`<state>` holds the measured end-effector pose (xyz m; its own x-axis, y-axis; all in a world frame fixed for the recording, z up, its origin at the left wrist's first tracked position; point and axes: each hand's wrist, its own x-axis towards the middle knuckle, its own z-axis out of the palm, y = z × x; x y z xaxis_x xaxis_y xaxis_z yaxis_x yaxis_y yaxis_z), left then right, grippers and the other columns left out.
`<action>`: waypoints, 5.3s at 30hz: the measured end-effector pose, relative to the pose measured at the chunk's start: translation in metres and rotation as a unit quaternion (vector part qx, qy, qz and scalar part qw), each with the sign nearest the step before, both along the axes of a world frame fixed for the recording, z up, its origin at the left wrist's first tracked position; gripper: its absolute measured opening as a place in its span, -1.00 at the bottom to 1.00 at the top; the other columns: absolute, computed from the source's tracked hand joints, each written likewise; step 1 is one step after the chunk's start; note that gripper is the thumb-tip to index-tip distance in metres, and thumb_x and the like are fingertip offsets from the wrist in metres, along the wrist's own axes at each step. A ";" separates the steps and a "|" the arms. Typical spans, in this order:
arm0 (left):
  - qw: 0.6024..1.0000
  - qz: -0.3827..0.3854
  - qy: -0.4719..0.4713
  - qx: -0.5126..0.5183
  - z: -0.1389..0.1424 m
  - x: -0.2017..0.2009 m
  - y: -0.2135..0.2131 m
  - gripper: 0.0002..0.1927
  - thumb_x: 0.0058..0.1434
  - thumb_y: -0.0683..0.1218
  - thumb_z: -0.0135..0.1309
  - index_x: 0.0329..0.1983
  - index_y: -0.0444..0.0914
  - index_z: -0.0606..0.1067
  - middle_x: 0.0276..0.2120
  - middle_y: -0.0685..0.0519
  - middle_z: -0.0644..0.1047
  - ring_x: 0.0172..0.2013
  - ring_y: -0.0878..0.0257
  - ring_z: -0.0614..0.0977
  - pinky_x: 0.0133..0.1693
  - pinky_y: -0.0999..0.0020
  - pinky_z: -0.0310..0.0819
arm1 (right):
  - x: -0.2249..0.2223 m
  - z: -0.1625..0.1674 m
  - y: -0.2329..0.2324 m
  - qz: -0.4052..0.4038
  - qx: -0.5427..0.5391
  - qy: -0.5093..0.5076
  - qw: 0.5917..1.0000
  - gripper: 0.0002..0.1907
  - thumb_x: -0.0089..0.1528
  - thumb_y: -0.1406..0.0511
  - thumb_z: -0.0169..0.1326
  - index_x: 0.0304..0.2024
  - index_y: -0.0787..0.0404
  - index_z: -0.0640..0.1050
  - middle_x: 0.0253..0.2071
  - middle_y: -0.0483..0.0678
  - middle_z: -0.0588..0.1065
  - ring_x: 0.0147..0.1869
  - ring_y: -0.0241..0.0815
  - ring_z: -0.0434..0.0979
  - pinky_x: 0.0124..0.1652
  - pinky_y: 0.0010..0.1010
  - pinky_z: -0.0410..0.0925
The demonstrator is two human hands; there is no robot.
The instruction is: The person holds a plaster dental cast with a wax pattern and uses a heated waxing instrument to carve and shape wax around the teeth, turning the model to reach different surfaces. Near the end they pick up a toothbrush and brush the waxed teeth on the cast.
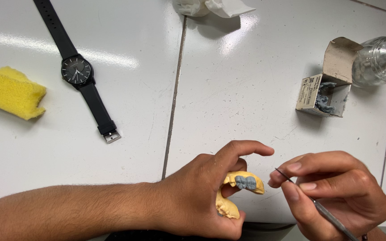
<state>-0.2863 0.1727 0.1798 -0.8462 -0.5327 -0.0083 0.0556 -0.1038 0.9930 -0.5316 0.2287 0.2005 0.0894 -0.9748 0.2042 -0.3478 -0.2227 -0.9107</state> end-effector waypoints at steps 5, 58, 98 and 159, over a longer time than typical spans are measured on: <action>1.000 -0.024 -0.009 -0.002 0.000 0.003 0.002 -0.06 0.12 -0.19 0.18 0.53 -0.23 0.00 -0.44 0.06 0.47 -0.43 0.31 0.57 -0.35 0.39 0.48 | -0.005 -0.005 -0.006 0.046 -0.050 0.012 0.998 -0.80 0.17 0.49 0.21 -0.25 0.21 0.45 -0.20 0.07 0.54 -0.12 -0.15 0.75 -0.12 -0.35 0.68; 0.988 0.062 -0.114 -0.087 0.010 0.029 -0.032 -0.33 0.00 -0.25 0.16 0.15 -0.24 0.11 -0.45 0.07 0.41 -0.47 0.34 0.52 -0.46 0.42 0.44 | 0.022 -0.001 -0.058 -0.026 -0.026 -0.150 0.988 -0.86 0.36 0.55 -0.08 -0.03 0.40 0.42 -0.15 0.22 0.54 -0.13 -0.04 0.68 -0.05 -0.24 0.67; 0.983 0.090 -0.077 -0.143 0.019 0.041 -0.019 -0.44 0.00 -0.30 0.16 0.02 -0.26 0.17 -0.24 -0.02 0.47 -0.26 0.26 0.63 -0.26 0.37 0.59 | 0.060 0.033 -0.035 0.079 -0.141 0.074 0.984 -0.78 0.14 0.51 0.29 -0.30 0.28 0.48 -0.24 0.09 0.60 -0.04 -0.07 0.73 0.02 -0.27 0.67; 0.996 0.064 -0.038 -0.044 0.035 0.059 -0.021 -0.42 0.03 -0.23 0.15 0.09 -0.20 0.19 -0.18 0.05 0.47 -0.28 0.34 0.57 -0.31 0.41 0.51 | 0.056 0.043 -0.040 0.072 -0.048 0.023 0.996 -0.83 0.33 0.49 0.16 -0.02 0.34 0.56 -0.17 0.14 0.61 -0.11 -0.10 0.74 -0.15 -0.38 0.69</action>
<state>-0.2275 0.1517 0.2148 -0.7696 -0.6383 -0.0183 -0.0128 -0.0131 0.9998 -0.4760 0.1882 0.2435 0.2387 -0.9274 0.2882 -0.3460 -0.3585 -0.8670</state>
